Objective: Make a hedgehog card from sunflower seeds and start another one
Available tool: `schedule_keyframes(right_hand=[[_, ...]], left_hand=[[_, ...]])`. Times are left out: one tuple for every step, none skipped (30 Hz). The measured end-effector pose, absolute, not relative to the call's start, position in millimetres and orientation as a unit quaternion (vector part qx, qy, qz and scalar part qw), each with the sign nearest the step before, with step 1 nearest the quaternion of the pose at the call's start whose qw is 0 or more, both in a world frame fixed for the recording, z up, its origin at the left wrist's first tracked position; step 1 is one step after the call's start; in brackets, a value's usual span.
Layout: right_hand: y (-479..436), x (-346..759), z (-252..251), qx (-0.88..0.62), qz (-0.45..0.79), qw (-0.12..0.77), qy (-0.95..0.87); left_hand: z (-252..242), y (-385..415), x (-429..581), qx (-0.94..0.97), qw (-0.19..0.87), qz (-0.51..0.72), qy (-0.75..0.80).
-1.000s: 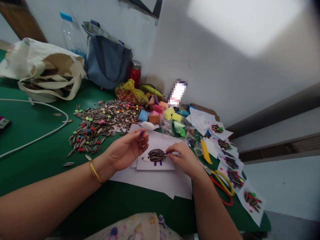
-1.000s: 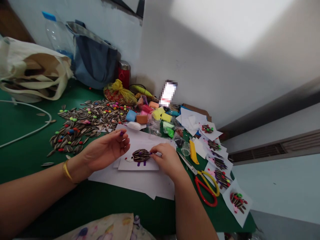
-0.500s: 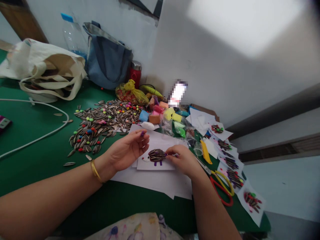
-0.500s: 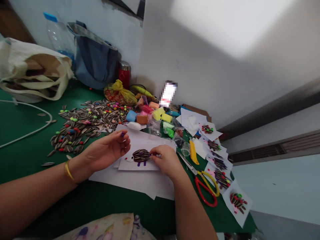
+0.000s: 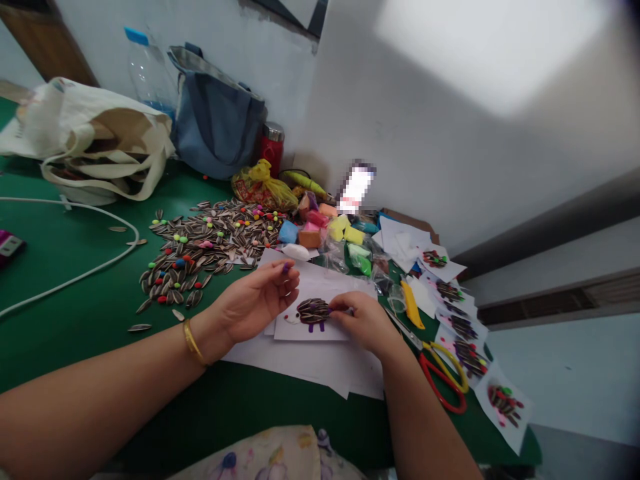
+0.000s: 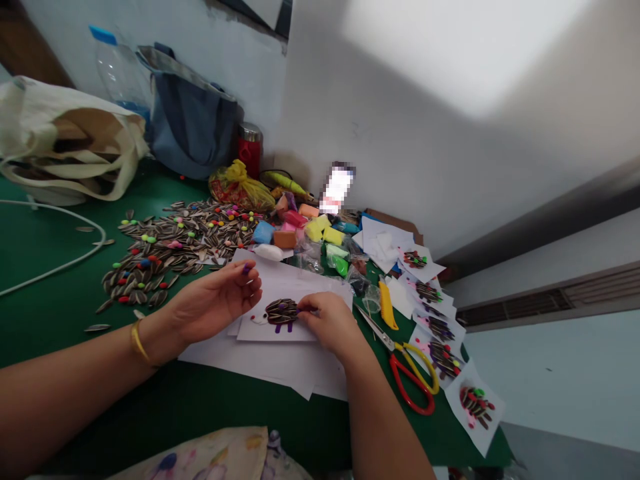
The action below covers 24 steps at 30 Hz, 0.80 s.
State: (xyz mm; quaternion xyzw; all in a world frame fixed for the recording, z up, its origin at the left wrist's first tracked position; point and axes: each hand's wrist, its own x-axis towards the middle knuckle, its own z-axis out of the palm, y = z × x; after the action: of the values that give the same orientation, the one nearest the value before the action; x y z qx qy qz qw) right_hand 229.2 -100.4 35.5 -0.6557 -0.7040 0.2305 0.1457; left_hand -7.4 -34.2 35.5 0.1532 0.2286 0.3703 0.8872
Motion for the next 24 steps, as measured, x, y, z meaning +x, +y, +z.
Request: schedule_keyframes(right_hand=[[-100.4,229.1,35.0,-0.655,0.228,0.145,-0.705],[-100.4,229.1,34.8,-0.654,0.225,0.145,-0.707],[-100.5,229.1,34.8,-0.653,0.223,0.145,-0.709],[-100.7,229.1,35.0,-0.652,0.222,0.144,-0.71],[-100.9,229.1,35.5,-0.651,0.222,0.143,-0.712],[-101.2,229.0,36.1,-0.65,0.222,0.143,-0.713],[-101.3,229.0,36.7,-0.649,0.221,0.143,-0.714],[-101.4,228.9,37.3,-0.649,0.221,0.143,-0.714],[-101.5,228.8,37.8,-0.649,0.22,0.143,-0.715],[-101.4,228.7,38.2,-0.648,0.219,0.143,-0.715],[-101.4,228.6,38.5,-0.648,0.218,0.142,-0.716],[-101.3,228.4,38.7,-0.647,0.217,0.141,-0.717],[-101.2,228.1,38.8,-0.646,0.217,0.14,-0.719],[-101.1,227.9,38.7,-0.645,0.216,0.14,-0.72],[-101.1,227.7,38.5,-0.644,0.214,0.139,-0.721],[-101.0,227.5,38.1,-0.643,0.212,0.139,-0.723],[-101.0,227.3,37.5,-0.642,0.21,0.139,-0.724],[-101.0,227.3,36.8,-0.641,0.207,0.139,-0.726],[-101.0,227.4,36.1,-0.64,0.204,0.14,-0.727],[-101.0,227.7,35.5,-0.639,0.201,0.141,-0.729],[-101.1,228.1,35.2,-0.637,0.2,0.142,-0.731],[-101.2,228.7,35.2,-0.634,0.2,0.143,-0.733],[-101.3,229.4,35.7,-0.63,0.202,0.145,-0.736],[-101.5,230.1,36.5,-0.625,0.205,0.146,-0.739]], left_hand=[[35.6,-34.2,-7.4,0.154,0.887,0.37,0.229],[35.8,-34.3,-7.4,0.154,0.887,0.37,0.229],[36.0,-34.3,-7.4,0.154,0.887,0.371,0.23],[36.3,-34.3,-7.4,0.154,0.886,0.371,0.23],[36.4,-34.3,-7.4,0.154,0.886,0.372,0.23],[36.5,-34.3,-7.4,0.154,0.886,0.372,0.231],[36.5,-34.4,-7.4,0.154,0.886,0.372,0.231],[36.5,-34.4,-7.4,0.154,0.886,0.372,0.232],[36.4,-34.5,-7.4,0.153,0.886,0.372,0.233],[36.3,-34.5,-7.4,0.152,0.886,0.372,0.232],[36.2,-34.6,-7.3,0.152,0.887,0.371,0.231],[36.2,-34.6,-7.2,0.151,0.887,0.37,0.23],[36.2,-34.7,-7.1,0.15,0.888,0.37,0.229],[36.3,-34.7,-7.0,0.149,0.888,0.37,0.229],[36.4,-34.7,-6.9,0.149,0.888,0.369,0.23],[36.5,-34.7,-6.8,0.149,0.888,0.37,0.231],[36.7,-34.7,-6.8,0.149,0.887,0.37,0.232],[36.8,-34.7,-6.8,0.15,0.887,0.37,0.232],[36.9,-34.7,-6.9,0.15,0.887,0.369,0.232],[37.0,-34.7,-6.9,0.15,0.888,0.369,0.232],[37.0,-34.8,-6.9,0.15,0.888,0.368,0.231],[37.1,-35.0,-6.9,0.15,0.888,0.367,0.232],[37.1,-35.2,-6.9,0.151,0.888,0.367,0.232],[37.2,-35.6,-6.9,0.152,0.887,0.367,0.234]])
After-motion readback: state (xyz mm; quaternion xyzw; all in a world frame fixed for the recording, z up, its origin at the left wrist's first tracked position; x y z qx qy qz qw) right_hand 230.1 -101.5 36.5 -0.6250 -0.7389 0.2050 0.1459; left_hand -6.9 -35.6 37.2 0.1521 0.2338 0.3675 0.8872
